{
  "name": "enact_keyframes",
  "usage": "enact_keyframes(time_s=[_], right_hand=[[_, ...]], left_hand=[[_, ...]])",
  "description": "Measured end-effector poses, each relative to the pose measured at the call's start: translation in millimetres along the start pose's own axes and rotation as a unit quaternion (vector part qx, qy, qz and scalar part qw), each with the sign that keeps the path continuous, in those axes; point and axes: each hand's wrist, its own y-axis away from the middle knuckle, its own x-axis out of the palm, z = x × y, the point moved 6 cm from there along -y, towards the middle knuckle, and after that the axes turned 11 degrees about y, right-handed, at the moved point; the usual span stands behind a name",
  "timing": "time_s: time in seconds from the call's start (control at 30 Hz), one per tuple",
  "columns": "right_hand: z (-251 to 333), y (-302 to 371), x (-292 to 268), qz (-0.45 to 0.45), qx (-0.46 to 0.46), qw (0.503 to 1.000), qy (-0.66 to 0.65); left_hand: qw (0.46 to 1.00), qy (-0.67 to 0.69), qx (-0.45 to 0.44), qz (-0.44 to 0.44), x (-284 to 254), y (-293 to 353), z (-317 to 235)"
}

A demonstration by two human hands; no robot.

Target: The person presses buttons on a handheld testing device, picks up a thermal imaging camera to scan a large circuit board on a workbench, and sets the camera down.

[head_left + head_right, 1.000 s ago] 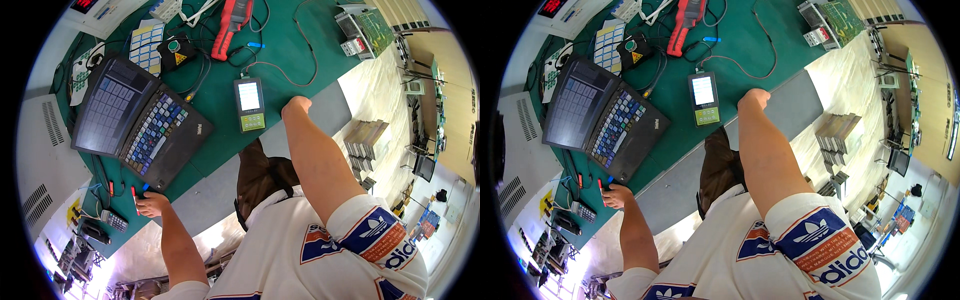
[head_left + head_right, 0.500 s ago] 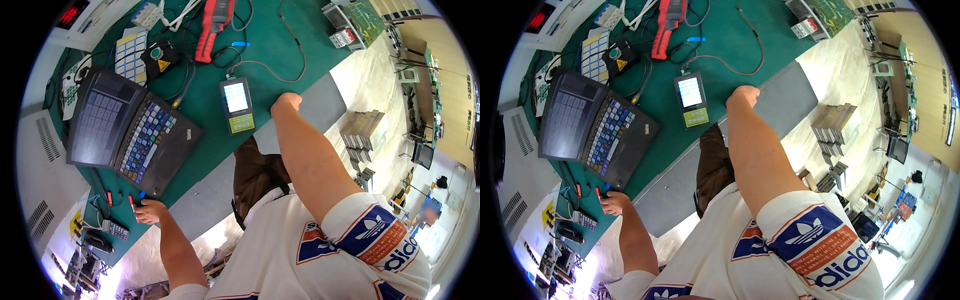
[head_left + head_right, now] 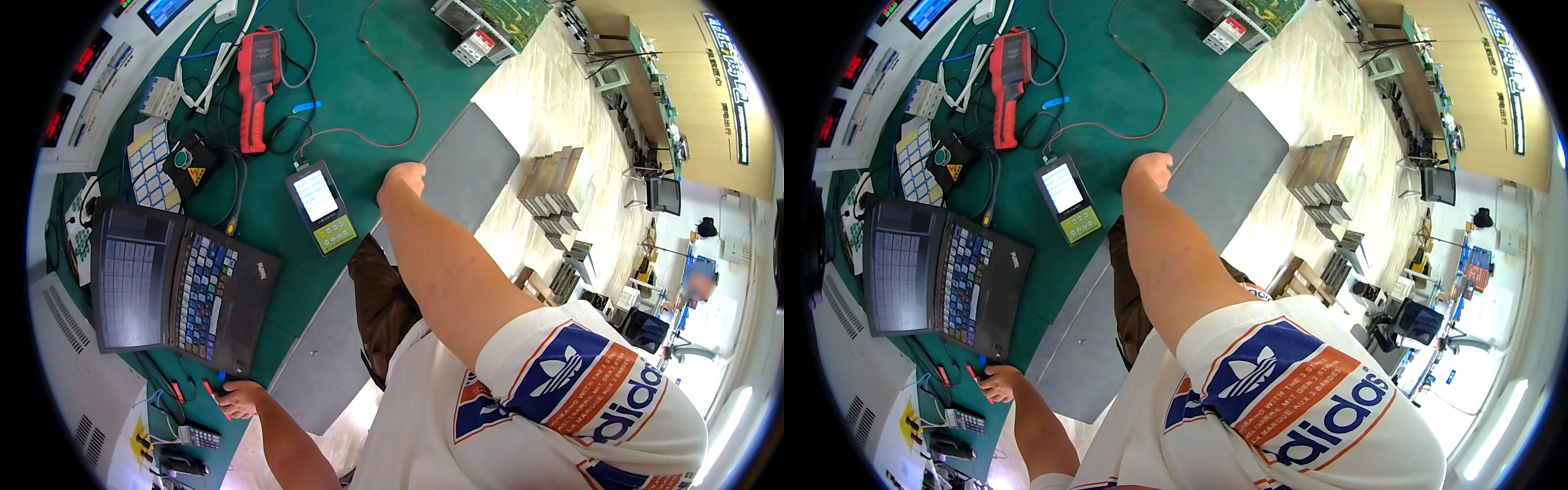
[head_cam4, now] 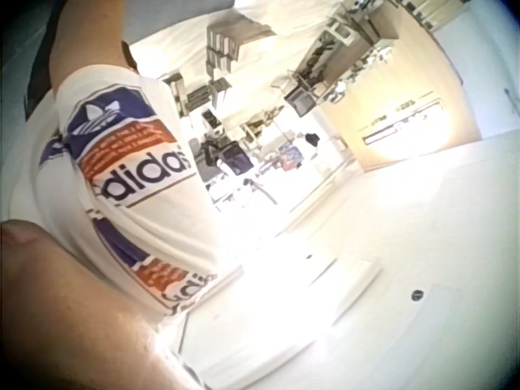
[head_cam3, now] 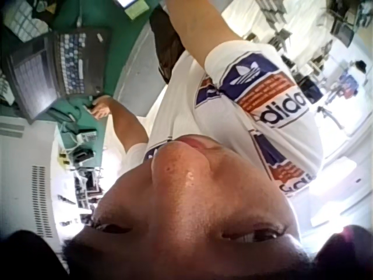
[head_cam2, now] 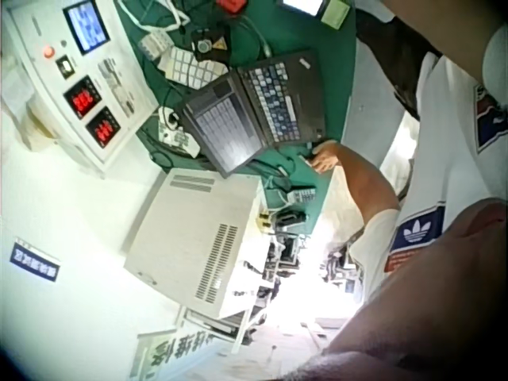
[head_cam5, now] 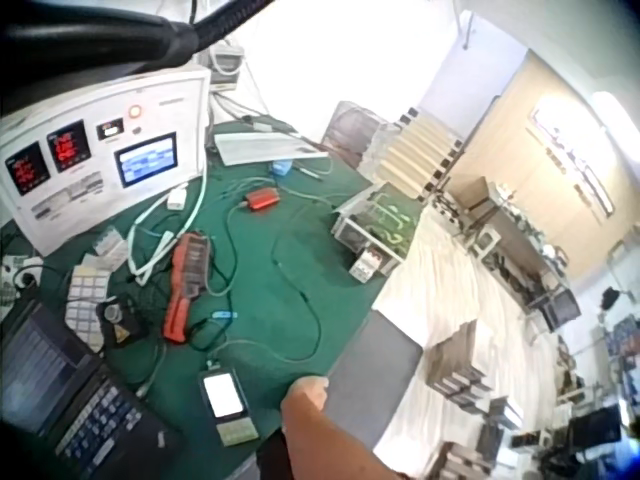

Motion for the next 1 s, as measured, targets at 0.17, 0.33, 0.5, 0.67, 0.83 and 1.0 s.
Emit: enact_keyframes(time_s=[0.17, 0.33, 0.5, 0.67, 0.83, 1.0], right_hand=[[0, 4, -1, 0.008, -0.004, 1.000, 0.004], [1, 6, -4, 0.073, -0.009, 0.997, 0.036], [1, -3, 3, 0.074, -0.007, 0.997, 0.032], [3, -6, 5, 0.060, -0.042, 0.996, 0.051], [2, 6, 2, 0.081, -0.053, 0.994, -0.056], [-2, 11, 3, 0.073, -0.065, 0.993, -0.060]], left_hand=[[1.000, -0.003, 0.007, -0.002, 3, -3, 4], [1.000, -0.006, 0.013, -0.015, 6, -3, 7], [1.000, -0.014, 0.020, -0.019, 6, -4, 6], [0.994, -0.053, 0.065, -0.069, -2, 1, 2], [0.997, -0.041, 0.037, -0.051, -7, 6, -3], [0.997, 0.045, 0.034, -0.046, -15, 11, -10]])
